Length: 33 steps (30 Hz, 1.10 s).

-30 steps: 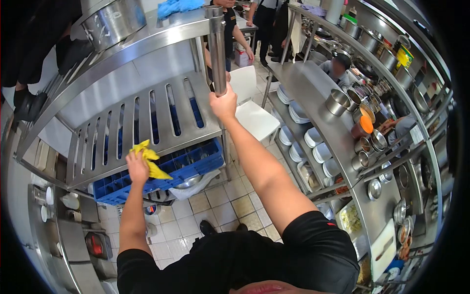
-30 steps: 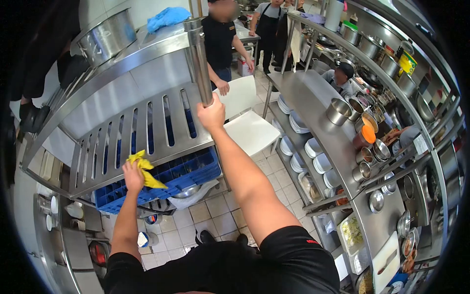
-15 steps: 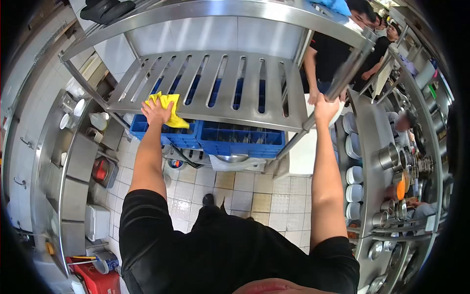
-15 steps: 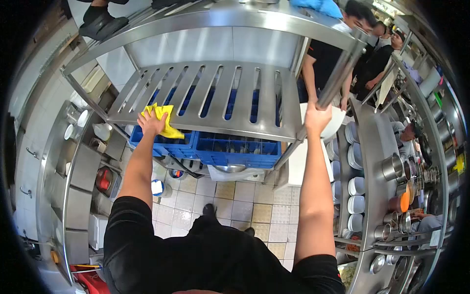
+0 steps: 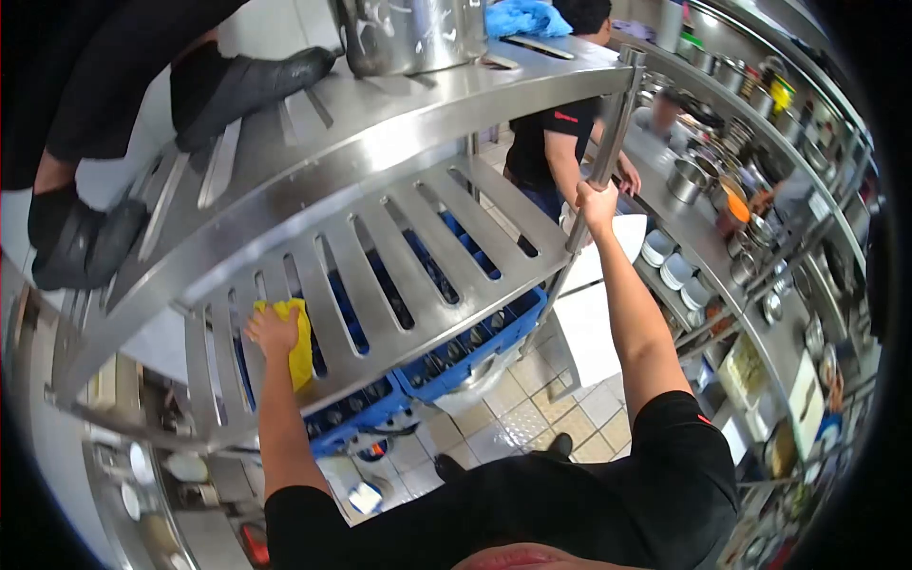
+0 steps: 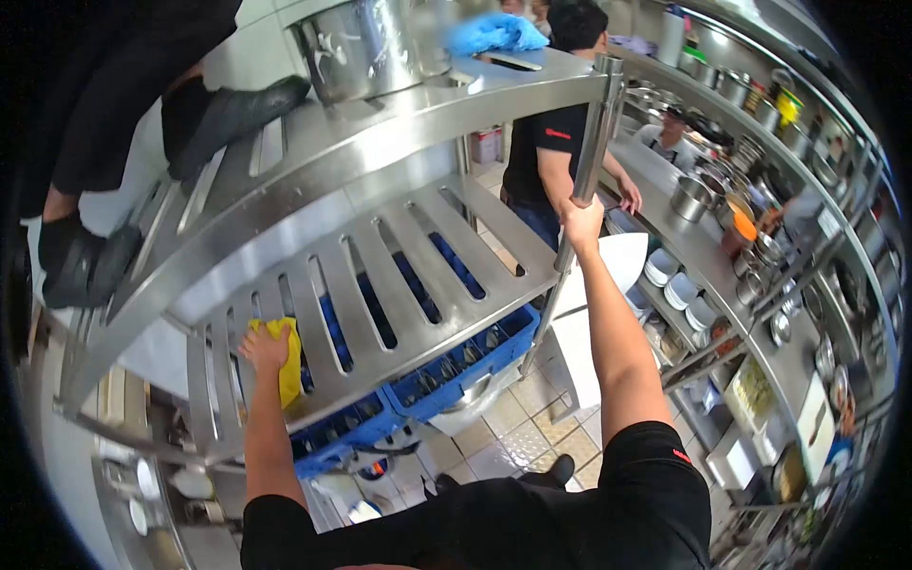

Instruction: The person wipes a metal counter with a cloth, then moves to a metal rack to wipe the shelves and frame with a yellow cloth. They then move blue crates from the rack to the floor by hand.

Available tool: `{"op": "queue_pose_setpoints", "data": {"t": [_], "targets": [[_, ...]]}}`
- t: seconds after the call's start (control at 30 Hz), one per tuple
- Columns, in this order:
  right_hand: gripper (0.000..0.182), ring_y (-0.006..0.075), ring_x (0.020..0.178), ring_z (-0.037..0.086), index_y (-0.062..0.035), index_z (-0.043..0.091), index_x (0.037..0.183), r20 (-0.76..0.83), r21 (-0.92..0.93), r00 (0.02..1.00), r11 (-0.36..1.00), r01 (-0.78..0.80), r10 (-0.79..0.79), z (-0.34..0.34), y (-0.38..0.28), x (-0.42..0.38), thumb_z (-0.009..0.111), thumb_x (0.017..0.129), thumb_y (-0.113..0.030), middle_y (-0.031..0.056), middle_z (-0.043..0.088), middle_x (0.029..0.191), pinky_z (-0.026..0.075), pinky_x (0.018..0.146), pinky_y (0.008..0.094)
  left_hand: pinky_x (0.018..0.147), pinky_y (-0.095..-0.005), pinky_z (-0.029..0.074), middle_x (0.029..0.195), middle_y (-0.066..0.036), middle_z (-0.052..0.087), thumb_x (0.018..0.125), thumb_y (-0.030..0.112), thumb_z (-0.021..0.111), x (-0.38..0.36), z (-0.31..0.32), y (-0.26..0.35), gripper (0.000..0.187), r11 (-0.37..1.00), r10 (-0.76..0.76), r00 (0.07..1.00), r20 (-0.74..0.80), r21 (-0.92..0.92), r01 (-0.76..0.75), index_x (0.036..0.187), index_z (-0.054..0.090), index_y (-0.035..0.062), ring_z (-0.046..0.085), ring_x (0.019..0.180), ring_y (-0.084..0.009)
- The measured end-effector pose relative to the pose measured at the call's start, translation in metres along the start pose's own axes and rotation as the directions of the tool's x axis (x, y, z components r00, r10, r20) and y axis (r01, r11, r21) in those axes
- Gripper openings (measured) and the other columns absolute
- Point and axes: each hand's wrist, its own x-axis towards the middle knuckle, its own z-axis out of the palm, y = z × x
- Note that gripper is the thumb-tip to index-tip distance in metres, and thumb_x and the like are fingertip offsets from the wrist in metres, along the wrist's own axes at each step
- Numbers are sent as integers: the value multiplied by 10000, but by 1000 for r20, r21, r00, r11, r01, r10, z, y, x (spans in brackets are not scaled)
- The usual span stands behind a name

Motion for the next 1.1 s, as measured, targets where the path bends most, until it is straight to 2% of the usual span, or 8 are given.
{"op": "queue_pose_setpoints", "data": {"t": [0.33,0.43,0.53,0.73,0.77,0.93,1.0,1.1], "targets": [[133,147,461,548,-20,535,797,-20,1,1000,1000,-23,23,1,-17,-11,623,713,-74,51,551,576,459,433,311,1110,-528,314,1515,-180,359,892,546,586,87,-19,32,699,995,86,996,-14,-55,-87,1435,466,121,344,1381,-393],[129,134,461,536,-34,517,732,-23,28,1000,999,-20,20,0,-5,-6,639,706,-69,33,530,566,436,431,304,1091,-512,328,1468,-173,415,924,474,564,156,45,13,587,972,221,937,-272,-12,-233,1380,517,108,376,1352,-362],[149,115,461,505,-50,499,720,-44,52,998,998,-40,42,1,-5,-8,646,699,-58,14,499,554,400,427,307,1084,-496,327,1438,-157,453,944,381,537,172,47,19,453,849,218,884,-414,-366,-381,1304,596,113,399,1335,-353],[181,218,451,569,-9,519,681,15,-42,997,997,71,-70,-2,4,-2,610,698,-165,113,545,524,465,469,378,1029,-495,385,1348,-94,512,919,329,538,197,46,30,363,970,72,989,-130,241,-39,1186,675,124,466,1258,-329],[138,235,484,581,-48,542,631,-15,-68,994,991,111,-113,-1,8,0,645,656,-137,96,553,526,464,487,395,918,-484,445,1205,-112,553,924,379,505,214,63,12,377,953,134,954,-267,300,-50,1082,652,70,533,1141,-314],[161,303,675,627,-52,645,736,62,-249,976,944,217,-208,-8,13,0,696,630,-161,140,612,662,500,615,405,981,-453,436,1299,-157,529,980,489,393,179,33,-34,568,901,-173,983,-60,394,183,1237,625,39,509,1215,-337],[218,341,706,642,-19,661,803,27,-156,1000,988,17,-13,-9,-6,-5,699,651,-170,173,656,727,515,663,399,1013,-457,425,1332,-173,515,994,531,359,157,17,-46,628,890,-296,954,41,374,260,1290,600,33,492,1258,-351],[288,367,708,656,21,633,844,-12,-107,995,990,92,-94,-10,-6,-4,682,675,-207,214,665,760,522,698,391,1043,-473,412,1363,-198,493,994,582,325,95,2,-48,687,879,-289,957,1,396,265,1318,575,31,475,1296,-365]]}}
